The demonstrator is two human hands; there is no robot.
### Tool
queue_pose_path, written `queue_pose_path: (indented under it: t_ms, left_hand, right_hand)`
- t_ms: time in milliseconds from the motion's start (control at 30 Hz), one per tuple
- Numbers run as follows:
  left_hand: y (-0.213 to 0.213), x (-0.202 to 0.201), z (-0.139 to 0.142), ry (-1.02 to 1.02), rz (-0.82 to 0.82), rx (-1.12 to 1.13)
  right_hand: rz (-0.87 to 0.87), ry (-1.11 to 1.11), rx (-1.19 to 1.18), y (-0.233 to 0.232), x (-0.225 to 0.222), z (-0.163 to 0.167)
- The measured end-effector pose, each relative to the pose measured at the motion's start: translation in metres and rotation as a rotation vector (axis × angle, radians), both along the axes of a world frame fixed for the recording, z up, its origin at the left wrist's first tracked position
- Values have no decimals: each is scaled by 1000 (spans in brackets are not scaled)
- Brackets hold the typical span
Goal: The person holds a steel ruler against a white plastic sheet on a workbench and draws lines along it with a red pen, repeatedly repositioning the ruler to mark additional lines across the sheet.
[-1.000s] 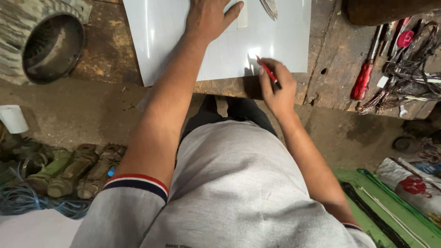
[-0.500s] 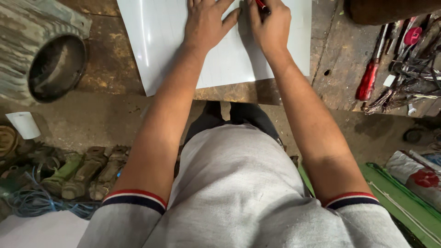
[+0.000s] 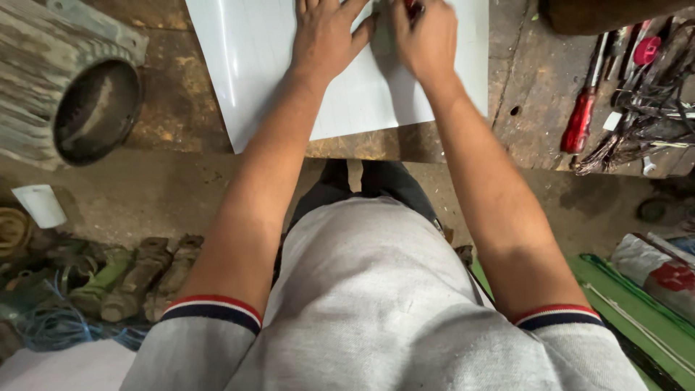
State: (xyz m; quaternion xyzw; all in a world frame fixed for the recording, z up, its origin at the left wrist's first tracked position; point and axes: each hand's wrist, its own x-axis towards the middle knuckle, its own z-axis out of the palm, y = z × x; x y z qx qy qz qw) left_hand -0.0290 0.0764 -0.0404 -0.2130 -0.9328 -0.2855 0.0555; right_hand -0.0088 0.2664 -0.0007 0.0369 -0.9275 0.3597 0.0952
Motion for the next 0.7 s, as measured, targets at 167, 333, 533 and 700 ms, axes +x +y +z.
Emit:
queue_pose_path:
  t_ms: [167, 333, 533, 700]
  left_hand:
    - [-9, 7, 22, 29, -60, 7]
    - [-54, 40, 37, -125, -70, -70]
    - [-100, 83, 48, -100, -180, -260]
    - [-107, 87, 50, -138, -188, -300]
  right_hand:
    - [227, 106, 95, -13, 49, 15]
    - [235, 41, 253, 2, 80, 21]
    - [255, 148, 381, 20, 66, 21]
    - [395, 132, 538, 20, 39, 13]
